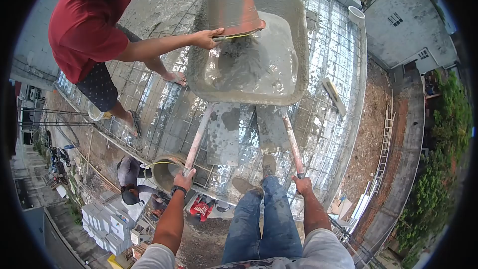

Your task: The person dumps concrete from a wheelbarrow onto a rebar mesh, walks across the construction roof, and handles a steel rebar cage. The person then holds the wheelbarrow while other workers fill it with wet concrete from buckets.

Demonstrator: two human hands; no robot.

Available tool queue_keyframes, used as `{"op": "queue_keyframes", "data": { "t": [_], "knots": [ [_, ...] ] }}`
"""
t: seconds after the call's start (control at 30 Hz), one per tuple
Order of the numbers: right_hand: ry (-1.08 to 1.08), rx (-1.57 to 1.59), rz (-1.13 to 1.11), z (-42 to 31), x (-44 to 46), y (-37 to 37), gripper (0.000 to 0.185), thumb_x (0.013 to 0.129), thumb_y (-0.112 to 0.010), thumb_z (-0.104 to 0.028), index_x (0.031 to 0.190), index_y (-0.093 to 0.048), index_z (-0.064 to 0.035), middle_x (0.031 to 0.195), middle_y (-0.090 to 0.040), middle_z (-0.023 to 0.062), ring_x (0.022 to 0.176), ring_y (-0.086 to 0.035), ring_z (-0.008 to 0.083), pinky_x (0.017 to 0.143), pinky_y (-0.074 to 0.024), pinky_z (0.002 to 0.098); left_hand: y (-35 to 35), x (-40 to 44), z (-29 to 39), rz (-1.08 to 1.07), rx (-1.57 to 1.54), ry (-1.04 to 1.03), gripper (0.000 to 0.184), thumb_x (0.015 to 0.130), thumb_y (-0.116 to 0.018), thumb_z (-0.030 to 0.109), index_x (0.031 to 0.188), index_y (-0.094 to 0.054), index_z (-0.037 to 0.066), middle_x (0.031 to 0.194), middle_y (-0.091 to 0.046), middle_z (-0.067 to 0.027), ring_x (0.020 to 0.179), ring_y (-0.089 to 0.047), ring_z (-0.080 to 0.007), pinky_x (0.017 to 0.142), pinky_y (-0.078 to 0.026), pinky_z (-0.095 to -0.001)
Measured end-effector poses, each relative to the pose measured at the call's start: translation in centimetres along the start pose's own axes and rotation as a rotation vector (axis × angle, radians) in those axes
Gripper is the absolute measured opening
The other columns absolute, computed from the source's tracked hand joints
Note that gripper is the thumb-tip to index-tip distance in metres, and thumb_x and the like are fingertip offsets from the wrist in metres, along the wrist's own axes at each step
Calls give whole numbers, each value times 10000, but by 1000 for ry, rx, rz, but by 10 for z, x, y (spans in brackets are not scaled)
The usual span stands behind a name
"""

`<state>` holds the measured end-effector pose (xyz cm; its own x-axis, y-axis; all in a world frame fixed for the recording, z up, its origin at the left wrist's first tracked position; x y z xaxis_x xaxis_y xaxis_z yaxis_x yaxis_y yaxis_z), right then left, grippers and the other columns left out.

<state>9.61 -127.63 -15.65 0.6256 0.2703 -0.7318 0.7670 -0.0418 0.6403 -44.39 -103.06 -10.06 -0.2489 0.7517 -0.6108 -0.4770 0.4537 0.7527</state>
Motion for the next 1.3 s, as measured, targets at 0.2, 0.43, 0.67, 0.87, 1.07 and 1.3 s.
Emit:
{"op": "queue_keyframes", "data": {
  "t": [0.2,0.43,0.67,0.87,1.07,1.3],
  "knots": [
    [-41,1,-48,-9,-10,6,680,713,-723,-529,793,-631,139,736,-655,254,687,-684,336,647,-517,410,3,-2,5,7,13,-12,775,703,-654,681,1044,-625,-15,981,-639,-291,967,-609,-439,829,-476,-486],
    [-41,-53,-34,7,8,-3,741,698,-727,-557,833,-632,166,825,-660,283,825,-671,367,739,-500,424,1,2,1,-24,22,-13,853,699,-644,689,1157,-583,-28,1025,-633,-295,1001,-610,-421,856,-479,-466],
    [-3,30,-35,5,6,-5,541,734,-743,-449,700,-641,81,648,-632,170,547,-621,266,553,-483,388,2,1,-3,-12,-8,16,820,694,-636,711,1143,-588,27,1040,-636,-275,1010,-603,-427,869,-477,-478],
    [-19,93,-74,-17,-14,-1,416,775,-744,-358,654,-598,12,563,-545,69,417,-513,181,387,-422,339,8,-5,5,-23,10,47,728,728,-632,684,1066,-581,41,1000,-647,-265,982,-606,-442,850,-477,-487],
    [-22,113,-62,-28,-21,1,415,769,-751,-374,677,-590,-3,580,-541,61,422,-506,189,385,-434,345,14,-11,13,-20,42,123,720,727,-632,679,1114,-568,76,1023,-654,-231,987,-615,-410,844,-483,-487],
    [376,-414,509,-80,-44,18,645,764,-732,-390,1128,-517,97,1038,-566,249,941,-568,396,816,-449,474,14,-15,19,-13,73,155,740,739,-618,683,1115,-539,50,990,-651,-256,956,-618,-432,810,-488,-505]
  ]
}}
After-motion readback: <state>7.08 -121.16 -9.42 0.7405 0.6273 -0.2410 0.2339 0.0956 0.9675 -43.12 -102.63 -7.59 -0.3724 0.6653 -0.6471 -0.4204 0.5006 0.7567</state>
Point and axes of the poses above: each hand's wrist, its own x-axis towards the middle knuckle, its own y-axis out of the back of the hand, z = x × y, the point moved 4 cm from there along x, towards the middle knuckle
